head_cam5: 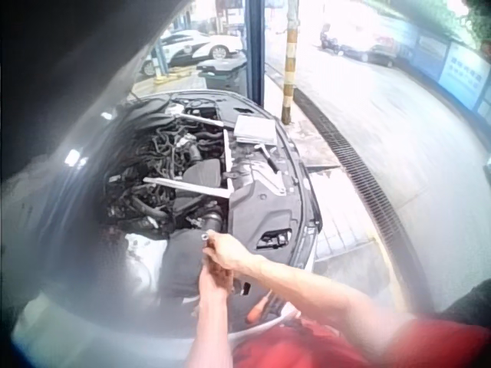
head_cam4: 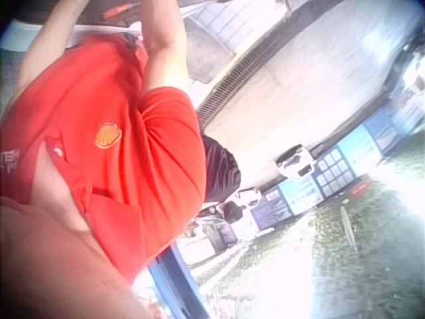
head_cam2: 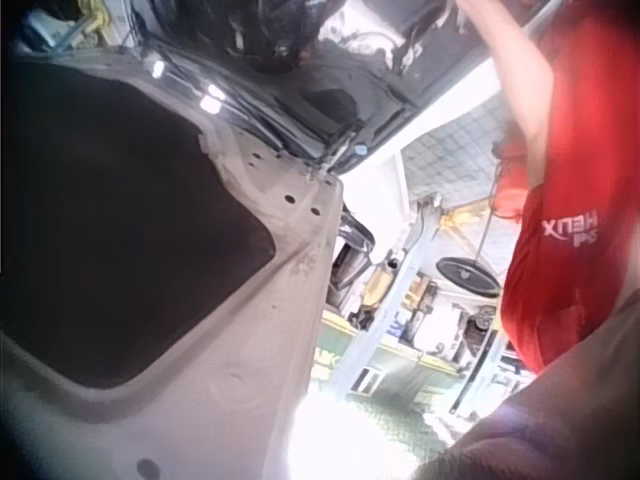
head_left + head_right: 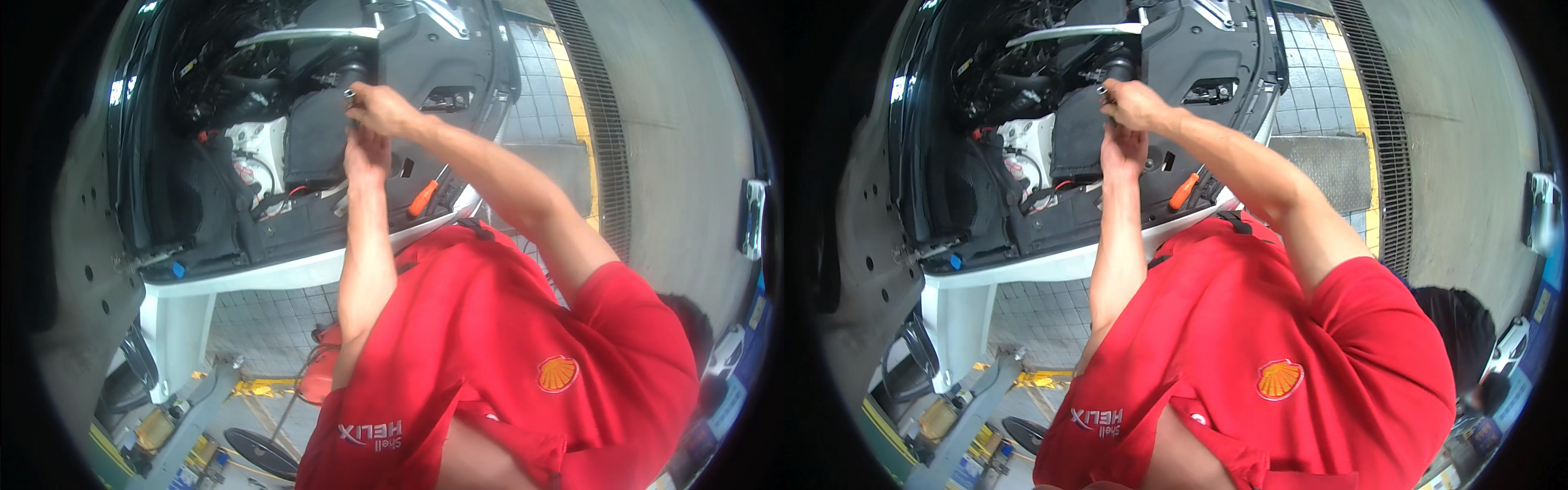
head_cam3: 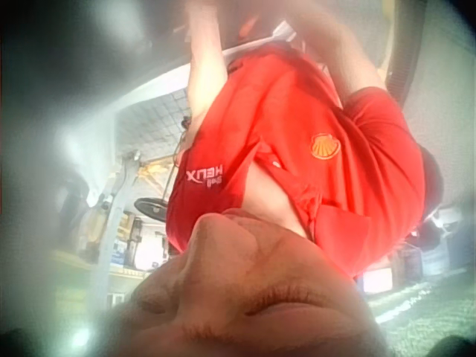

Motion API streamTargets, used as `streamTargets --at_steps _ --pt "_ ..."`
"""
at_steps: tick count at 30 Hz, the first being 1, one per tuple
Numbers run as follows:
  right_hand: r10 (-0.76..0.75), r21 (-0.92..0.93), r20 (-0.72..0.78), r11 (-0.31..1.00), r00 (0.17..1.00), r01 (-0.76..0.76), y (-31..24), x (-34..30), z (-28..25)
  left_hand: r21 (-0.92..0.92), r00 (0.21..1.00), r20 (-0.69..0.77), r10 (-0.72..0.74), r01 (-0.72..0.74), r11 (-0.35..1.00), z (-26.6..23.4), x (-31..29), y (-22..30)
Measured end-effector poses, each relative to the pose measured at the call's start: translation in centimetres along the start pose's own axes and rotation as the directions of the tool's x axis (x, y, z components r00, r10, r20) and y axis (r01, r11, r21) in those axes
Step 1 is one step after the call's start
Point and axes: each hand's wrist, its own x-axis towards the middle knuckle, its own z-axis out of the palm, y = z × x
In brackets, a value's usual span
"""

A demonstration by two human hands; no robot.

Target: The person removes the engine cover and air intake duct, then installs a new air filter into the housing. They reattach the duct and secure the engine cover using a wrench and screwdriver.

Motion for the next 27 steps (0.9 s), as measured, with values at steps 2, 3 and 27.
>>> streamTargets --at_steps 2,3,27 --pt "0.036 -0.134 0.078 0.991 0.996 -0.025 -0.5 0.3 -1.3 -0.245 0.974 0.225 0.02 0.037 0.969 0.6 1.1 -0.3" --pt "0.023 -0.194 0.103 0.981 0.994 -0.002 -0.8 0.4 -2.0 -0.354 0.98 0.197 -0.035 0.104 0.929 0.9 1.7 -0.2" --pt "-0.063 -0.588 0.499 0.708 0.864 0.391 -3.6 3.7 -7.6 -0.621 0.983 -0.181 0.018 -0.128 0.773 8.3 0.6 -3.0"
